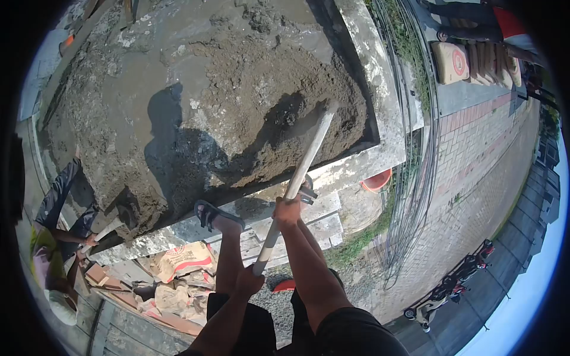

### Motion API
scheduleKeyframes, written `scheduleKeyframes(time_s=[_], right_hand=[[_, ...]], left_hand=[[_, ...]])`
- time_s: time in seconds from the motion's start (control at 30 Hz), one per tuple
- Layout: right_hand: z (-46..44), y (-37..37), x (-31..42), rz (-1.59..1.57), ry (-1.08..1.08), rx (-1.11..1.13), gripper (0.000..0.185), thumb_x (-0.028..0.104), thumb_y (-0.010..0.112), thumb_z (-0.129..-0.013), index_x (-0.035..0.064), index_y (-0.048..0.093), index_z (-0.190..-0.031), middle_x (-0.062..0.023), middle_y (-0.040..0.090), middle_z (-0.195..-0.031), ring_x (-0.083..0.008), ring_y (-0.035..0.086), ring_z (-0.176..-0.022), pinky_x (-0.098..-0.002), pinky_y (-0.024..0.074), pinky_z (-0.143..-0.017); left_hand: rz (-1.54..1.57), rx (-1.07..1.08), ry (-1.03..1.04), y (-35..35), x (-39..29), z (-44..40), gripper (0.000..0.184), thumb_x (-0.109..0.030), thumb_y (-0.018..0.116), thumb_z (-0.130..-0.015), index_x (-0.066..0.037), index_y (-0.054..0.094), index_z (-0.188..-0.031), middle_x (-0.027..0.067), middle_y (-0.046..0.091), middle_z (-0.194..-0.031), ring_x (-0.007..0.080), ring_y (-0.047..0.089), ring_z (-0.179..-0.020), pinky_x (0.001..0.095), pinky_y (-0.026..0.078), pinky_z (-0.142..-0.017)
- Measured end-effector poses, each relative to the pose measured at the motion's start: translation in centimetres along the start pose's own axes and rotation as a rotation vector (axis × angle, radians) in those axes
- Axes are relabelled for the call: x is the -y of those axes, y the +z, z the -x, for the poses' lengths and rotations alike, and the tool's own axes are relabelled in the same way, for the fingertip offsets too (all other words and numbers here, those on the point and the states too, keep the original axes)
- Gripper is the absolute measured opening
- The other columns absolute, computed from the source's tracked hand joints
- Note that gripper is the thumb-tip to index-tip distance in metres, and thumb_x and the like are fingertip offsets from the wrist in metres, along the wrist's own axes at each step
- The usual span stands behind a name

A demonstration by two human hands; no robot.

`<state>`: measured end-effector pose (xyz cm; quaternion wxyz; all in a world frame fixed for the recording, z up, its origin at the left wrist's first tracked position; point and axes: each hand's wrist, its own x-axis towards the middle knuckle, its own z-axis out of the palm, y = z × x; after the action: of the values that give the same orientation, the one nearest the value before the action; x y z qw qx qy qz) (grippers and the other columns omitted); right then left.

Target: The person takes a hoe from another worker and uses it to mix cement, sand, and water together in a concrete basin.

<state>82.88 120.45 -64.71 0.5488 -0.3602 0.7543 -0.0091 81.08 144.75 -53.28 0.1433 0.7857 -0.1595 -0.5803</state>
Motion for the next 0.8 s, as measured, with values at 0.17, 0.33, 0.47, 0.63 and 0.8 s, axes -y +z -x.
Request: scheduleKeyframes(time_s=[0.17,0.33,0.47,0.63,0.8], right_hand=[[1.7,-4.0,6.4,-0.410,-0.125,0.122,0.030,0.000,0.059,-0.081,0.0039,0.047,-0.108,-0.0072,0.052,-0.063,-0.0173,0.049,-0.039,-0.0323,0.0415,-0.035],[6.0,-12.4,16.5,-0.452,-0.185,0.070,0.023,-0.002,0.056,-0.077,0.0023,0.043,-0.096,-0.0115,0.050,-0.064,-0.0218,0.050,-0.043,-0.0355,0.0433,-0.036],[8.4,-22.5,23.4,-0.493,-0.125,0.134,0.015,0.004,0.059,-0.084,0.0038,0.046,-0.092,-0.0096,0.049,-0.066,-0.0209,0.049,-0.047,-0.0367,0.0449,-0.040],[4.8,-37.5,25.0,-0.396,0.160,0.342,0.011,0.006,0.057,-0.087,-0.0003,0.050,-0.093,-0.0102,0.051,-0.068,-0.0206,0.053,-0.052,-0.0351,0.0476,-0.045],[16.6,-42.0,19.1,-0.724,0.558,0.208,0.013,0.010,0.054,-0.090,0.0000,0.047,-0.087,-0.0074,0.052,-0.068,-0.0149,0.054,-0.053,-0.0260,0.0500,-0.047]], left_hand=[[-0.022,-0.118,0.078,-0.5,-3.3,0.0,0.029,-0.022,0.067,-0.074,-0.004,0.062,-0.097,0.0220,0.068,-0.082,0.0426,0.067,-0.077,0.0506,0.056,-0.067],[-0.028,0.006,0.184,-4.2,-12.0,3.4,0.062,-0.044,0.074,-0.078,-0.005,0.054,-0.122,0.0213,0.067,-0.100,0.0394,0.067,-0.092,0.0450,0.054,-0.081],[0.405,-0.021,0.395,-13.4,-14.4,11.4,0.038,-0.026,0.065,-0.094,-0.001,0.053,-0.120,0.0077,0.064,-0.090,0.0154,0.061,-0.074,0.0317,0.051,-0.072],[0.374,-0.505,-0.049,-23.1,-0.4,20.3,0.031,-0.034,0.052,-0.102,-0.003,0.057,-0.108,0.0070,0.065,-0.082,0.0139,0.059,-0.066,0.0279,0.050,-0.062],[0.384,-0.297,-0.333,-28.5,18.1,28.2,0.043,-0.044,0.047,-0.101,-0.002,0.056,-0.107,0.0165,0.066,-0.082,0.0239,0.064,-0.065,0.0376,0.053,-0.056]])
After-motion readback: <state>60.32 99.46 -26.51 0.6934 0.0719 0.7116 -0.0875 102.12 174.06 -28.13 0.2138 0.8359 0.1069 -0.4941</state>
